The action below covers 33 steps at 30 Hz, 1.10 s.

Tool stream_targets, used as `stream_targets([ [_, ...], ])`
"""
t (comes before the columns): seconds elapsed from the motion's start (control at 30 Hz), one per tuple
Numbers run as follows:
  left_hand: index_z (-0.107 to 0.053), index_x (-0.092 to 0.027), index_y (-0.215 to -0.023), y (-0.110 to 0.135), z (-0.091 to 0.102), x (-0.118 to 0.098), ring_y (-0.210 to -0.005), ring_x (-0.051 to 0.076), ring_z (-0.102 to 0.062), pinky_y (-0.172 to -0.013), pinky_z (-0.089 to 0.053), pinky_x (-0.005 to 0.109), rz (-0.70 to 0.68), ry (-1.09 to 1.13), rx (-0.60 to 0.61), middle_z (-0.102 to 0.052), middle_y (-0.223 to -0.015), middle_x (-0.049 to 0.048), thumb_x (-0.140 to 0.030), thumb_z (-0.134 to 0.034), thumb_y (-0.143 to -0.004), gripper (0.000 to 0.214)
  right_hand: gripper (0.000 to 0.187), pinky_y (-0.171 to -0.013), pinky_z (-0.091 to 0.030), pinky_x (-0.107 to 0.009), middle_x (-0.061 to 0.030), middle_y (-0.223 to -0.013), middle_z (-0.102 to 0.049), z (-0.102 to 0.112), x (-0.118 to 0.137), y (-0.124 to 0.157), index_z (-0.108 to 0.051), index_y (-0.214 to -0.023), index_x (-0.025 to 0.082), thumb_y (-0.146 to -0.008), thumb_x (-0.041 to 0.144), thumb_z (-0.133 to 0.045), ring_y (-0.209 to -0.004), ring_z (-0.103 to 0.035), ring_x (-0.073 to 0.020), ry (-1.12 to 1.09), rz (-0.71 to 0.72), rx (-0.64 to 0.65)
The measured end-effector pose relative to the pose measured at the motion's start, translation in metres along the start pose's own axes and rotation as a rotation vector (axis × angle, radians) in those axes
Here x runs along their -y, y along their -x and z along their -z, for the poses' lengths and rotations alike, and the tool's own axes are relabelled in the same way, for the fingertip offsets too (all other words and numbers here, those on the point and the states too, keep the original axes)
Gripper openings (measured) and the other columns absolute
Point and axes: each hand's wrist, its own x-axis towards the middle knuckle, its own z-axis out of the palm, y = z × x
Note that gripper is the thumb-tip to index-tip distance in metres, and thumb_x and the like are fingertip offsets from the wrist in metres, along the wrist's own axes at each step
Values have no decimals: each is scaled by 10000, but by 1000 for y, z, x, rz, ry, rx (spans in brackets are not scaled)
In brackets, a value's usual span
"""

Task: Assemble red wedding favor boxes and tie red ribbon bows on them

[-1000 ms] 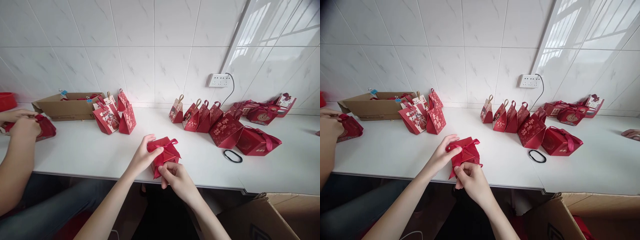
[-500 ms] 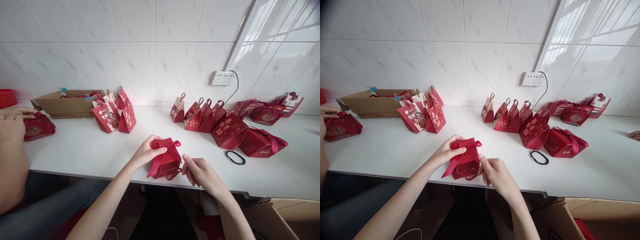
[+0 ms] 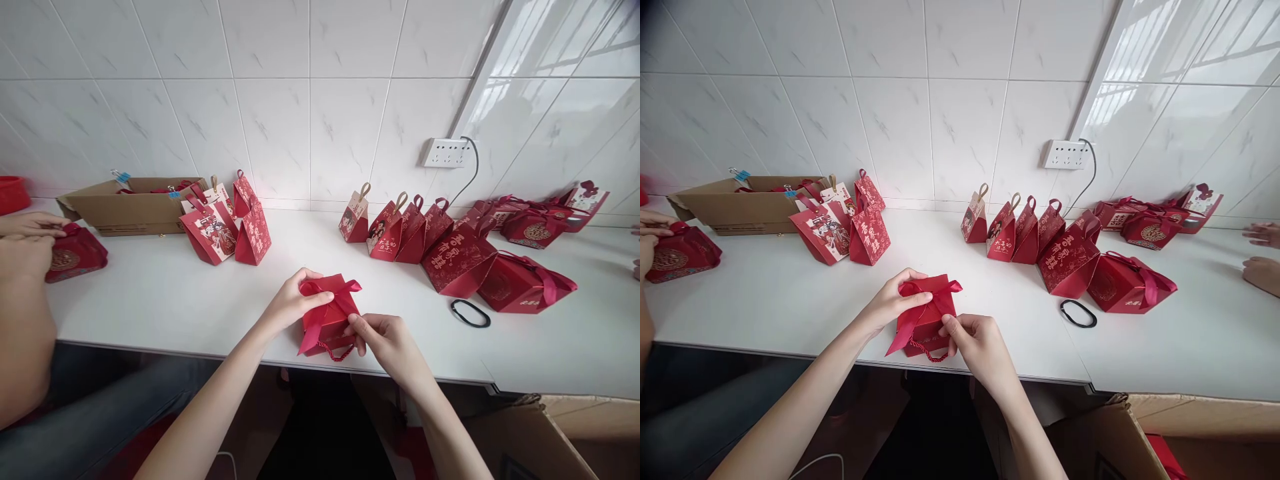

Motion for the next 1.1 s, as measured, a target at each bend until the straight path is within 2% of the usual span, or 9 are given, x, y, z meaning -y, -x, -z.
stream_targets([
  [0.17,-543,-212,-1003,-1,-1,1,-868,205,-646,-750,-486,314,13,28,-7,-660,-978,35,-464,-738,-665,464,455,-627,-367,-251,4,-530,-526,2,-1,1,-597,-591,165,-849,523,-483,-581,-487,-124,-28,101,44],
  [0.37,-543,-205,-1005,1,-2,-2,-863,209,-656,-747,-491,316,-1,17,-7,-675,-955,35,-420,-712,-697,412,399,-571,-342,-255,14,-489,-480,5,-10,4,-596,-538,171,-818,447,-530,-527,-426,-115,-97,136,57],
  [0.5,-543,-204,-997,-1,0,-5,-827,218,-664,-707,-498,316,-2,-12,-22,-677,-927,30,-456,-701,-690,428,455,-587,-352,-266,11,-469,-460,11,-12,3,-604,-538,172,-830,505,-495,-528,-421,-122,-83,172,117],
  [0.6,-542,-213,-1055,-2,2,-1,-958,266,-645,-795,-503,367,-9,-30,4,-661,-1045,66,-513,-688,-683,499,554,-600,-358,-275,7,-498,-450,20,-9,-4,-560,-548,177,-841,620,-401,-549,-447,-132,-12,118,-28],
  [0.7,-496,-226,-1186,4,5,7,-1289,289,-429,-1050,-368,417,-171,4,-107,-505,-1336,98,-506,-632,-732,550,553,-630,-372,-278,4,-602,-484,27,-3,-17,-496,-614,189,-815,691,-381,-630,-504,-151,61,76,-203],
  [0.77,-480,-233,-1220,10,9,14,-1365,261,-321,-1130,-262,411,-303,38,-179,-443,-1395,82,-440,-565,-787,487,535,-663,-383,-288,0,-683,-523,28,1,-26,-479,-677,194,-801,707,-396,-681,-531,-161,105,51,-187],
  [0.83,-542,-230,-1148,17,13,19,-1347,253,-347,-1137,-256,400,-360,47,-163,-477,-1354,70,-349,-528,-801,367,519,-671,-383,-292,2,-706,-534,26,4,-34,-478,-710,194,-797,701,-414,-688,-531,-160,141,25,-140],
  [0.97,-579,-220,-1073,22,16,18,-1241,256,-476,-1066,-370,394,-259,58,-96,-552,-1247,69,-329,-551,-797,298,511,-607,-340,-265,23,-622,-472,21,6,-40,-466,-659,181,-797,672,-439,-607,-444,-124,146,24,-74],
  [1.1,-592,-210,-966,20,14,12,-1245,246,-467,-1028,-408,361,-244,-5,-95,-562,-1215,74,-424,-571,-807,268,494,-533,-271,-241,36,-590,-426,17,3,-40,-453,-626,171,-775,639,-499,-549,-351,-90,20,33,-37],
])
